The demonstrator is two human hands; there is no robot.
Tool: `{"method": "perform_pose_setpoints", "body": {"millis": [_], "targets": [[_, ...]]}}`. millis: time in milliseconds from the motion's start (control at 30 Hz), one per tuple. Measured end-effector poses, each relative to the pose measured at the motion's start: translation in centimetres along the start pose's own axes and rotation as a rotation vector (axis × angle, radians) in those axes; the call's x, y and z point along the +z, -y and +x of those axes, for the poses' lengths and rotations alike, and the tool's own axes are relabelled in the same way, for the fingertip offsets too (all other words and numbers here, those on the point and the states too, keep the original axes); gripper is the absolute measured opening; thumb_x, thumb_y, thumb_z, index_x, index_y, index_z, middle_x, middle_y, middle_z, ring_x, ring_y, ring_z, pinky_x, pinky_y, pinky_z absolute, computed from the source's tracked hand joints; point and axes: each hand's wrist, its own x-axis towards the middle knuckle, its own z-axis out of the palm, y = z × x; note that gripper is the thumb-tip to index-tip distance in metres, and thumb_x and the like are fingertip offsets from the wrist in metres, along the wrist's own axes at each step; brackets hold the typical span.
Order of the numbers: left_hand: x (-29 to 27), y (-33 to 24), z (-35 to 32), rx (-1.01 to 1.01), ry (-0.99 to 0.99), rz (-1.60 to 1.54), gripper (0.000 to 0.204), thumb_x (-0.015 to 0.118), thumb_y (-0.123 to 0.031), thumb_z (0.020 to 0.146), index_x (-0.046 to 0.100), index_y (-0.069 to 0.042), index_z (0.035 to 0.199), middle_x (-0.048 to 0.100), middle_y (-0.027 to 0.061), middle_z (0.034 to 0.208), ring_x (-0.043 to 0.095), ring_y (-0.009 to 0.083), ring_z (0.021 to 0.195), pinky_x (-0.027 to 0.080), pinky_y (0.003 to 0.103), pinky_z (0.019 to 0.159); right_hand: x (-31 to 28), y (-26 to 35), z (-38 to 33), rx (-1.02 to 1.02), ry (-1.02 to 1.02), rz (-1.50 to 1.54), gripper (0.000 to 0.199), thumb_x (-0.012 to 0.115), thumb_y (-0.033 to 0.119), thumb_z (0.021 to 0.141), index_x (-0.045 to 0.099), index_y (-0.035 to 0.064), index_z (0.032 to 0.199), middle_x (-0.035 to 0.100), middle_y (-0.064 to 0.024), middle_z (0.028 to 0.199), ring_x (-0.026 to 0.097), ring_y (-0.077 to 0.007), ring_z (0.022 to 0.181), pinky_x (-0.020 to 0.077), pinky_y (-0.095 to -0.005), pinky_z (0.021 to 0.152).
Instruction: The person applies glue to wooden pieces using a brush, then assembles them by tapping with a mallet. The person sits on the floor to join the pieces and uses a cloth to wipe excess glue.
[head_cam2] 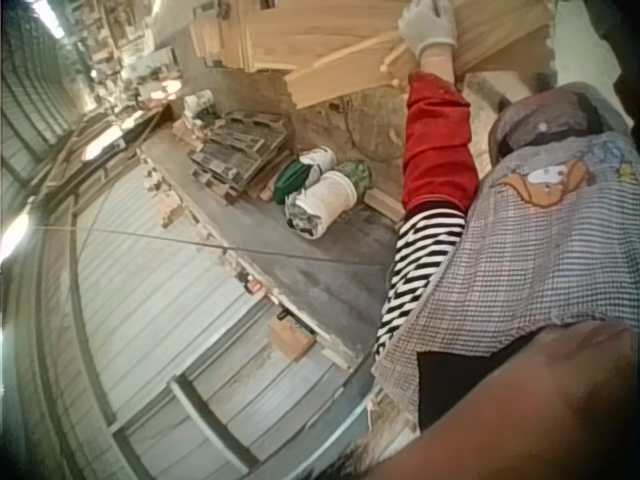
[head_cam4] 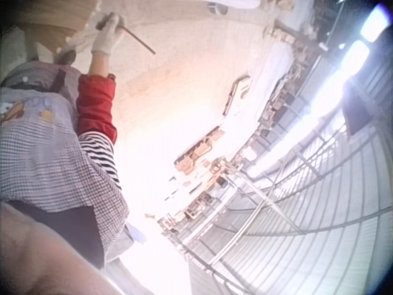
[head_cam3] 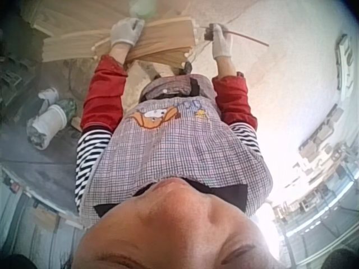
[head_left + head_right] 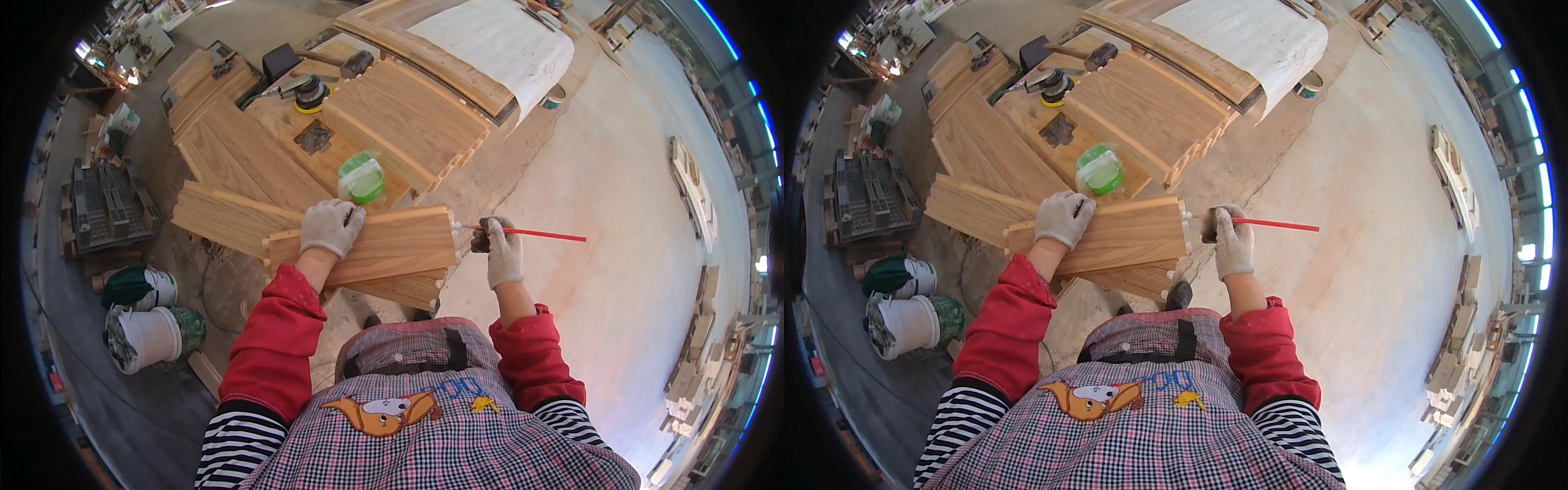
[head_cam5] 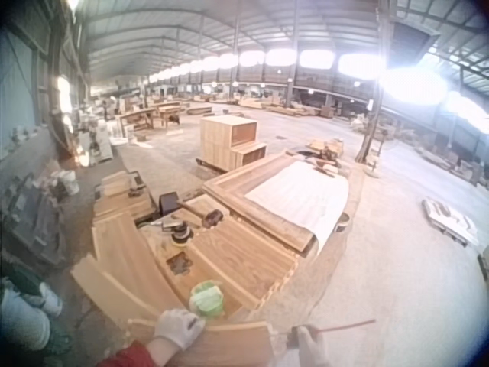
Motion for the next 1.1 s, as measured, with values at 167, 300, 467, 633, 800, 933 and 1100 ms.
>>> {"method": "perform_pose_setpoints", "body": {"millis": [167, 300, 467, 633, 800, 933, 1100], "targets": [[0.0, -0.1, 0.1, 0.003, 0.002, -0.019, 0.033, 0.054, -0.038, 0.087, 0.069, -0.011, 0.077, 0.066, 0.0093, 0.08, 0.062, 0.0303, 0.082, 0.047, 0.043, 0.074, 0.0, 0.0, 1.5, -0.051, -0.02, 0.02, 0.02, 0.052, 0.021, 0.095, 0.059, 0.0018, 0.096, 0.061, -0.006, 0.081, 0.058, -0.0129, 0.067, 0.0496, -0.0268, 0.061], [0.0, -0.1, 0.1, 0.003, 0.004, -0.008, 0.032, 0.054, -0.038, 0.087, 0.069, -0.011, 0.077, 0.066, 0.0091, 0.08, 0.062, 0.0301, 0.082, 0.047, 0.043, 0.074, 0.3, 1.1, 1.1, -0.012, -0.069, 0.076, 0.02, 0.051, 0.02, 0.095, 0.059, 0.0019, 0.097, 0.061, -0.0062, 0.08, 0.058, -0.0132, 0.067, 0.05, -0.0274, 0.06], [0.6, 0.1, 0.2, 0.011, -0.032, -0.021, 0.031, 0.055, -0.038, 0.087, 0.069, -0.012, 0.076, 0.066, 0.0086, 0.08, 0.062, 0.0297, 0.082, 0.047, 0.042, 0.074, -0.2, 0.8, 0.4, -0.059, -0.084, 0.005, 0.02, 0.053, 0.022, 0.095, 0.058, 0.0026, 0.098, 0.061, -0.0062, 0.077, 0.058, -0.0138, 0.064, 0.0503, -0.0281, 0.059], [-0.1, 0.3, -0.2, -0.003, -0.034, -0.016, 0.031, 0.055, -0.037, 0.085, 0.069, -0.012, 0.077, 0.066, 0.0095, 0.08, 0.063, 0.0303, 0.081, 0.049, 0.043, 0.073, 0.3, 0.6, 0.2, -0.019, -0.038, 0.073, 0.021, 0.055, 0.024, 0.096, 0.058, 0.0037, 0.1, 0.061, -0.0062, 0.079, 0.058, -0.0134, 0.065, 0.0504, -0.0277, 0.06], [0.3, 0.3, -0.1, 0.011, -0.032, 0.011, 0.032, 0.054, -0.039, 0.086, 0.07, -0.013, 0.077, 0.067, 0.009, 0.082, 0.064, 0.0287, 0.082, 0.05, 0.042, 0.073, -0.5, -0.4, 0.4, -0.057, -0.032, 0.013, 0.022, 0.055, 0.024, 0.096, 0.058, 0.0033, 0.101, 0.061, -0.0069, 0.08, 0.058, -0.0138, 0.063, 0.0508, -0.0283, 0.059], [0.0, 0.5, -0.5, -0.008, -0.027, -0.016, 0.033, 0.054, -0.04, 0.086, 0.07, -0.013, 0.077, 0.068, 0.0088, 0.082, 0.064, 0.0285, 0.084, 0.049, 0.042, 0.075, -0.5, -0.2, -0.3, -0.113, -0.057, 0.1, 0.025, 0.05, 0.021, 0.096, 0.055, 0.0026, 0.112, 0.062, -0.0097, 0.085, 0.059, -0.0145, 0.065, 0.051, -0.0286, 0.058], [-0.2, 0.5, -0.8, 0.008, 0.015, -0.051, 0.033, 0.055, -0.044, 0.086, 0.069, -0.015, 0.082, 0.068, 0.0078, 0.087, 0.063, 0.0286, 0.087, 0.048, 0.042, 0.078, -1.0, -1.9, -1.0, 0.078, -0.085, -0.091, 0.037, 0.049, 0.019, 0.095, 0.046, 0.0066, 0.13, 0.063, -0.0094, 0.094, 0.06, -0.0151, 0.07, 0.0518, -0.0281, 0.061]]}}
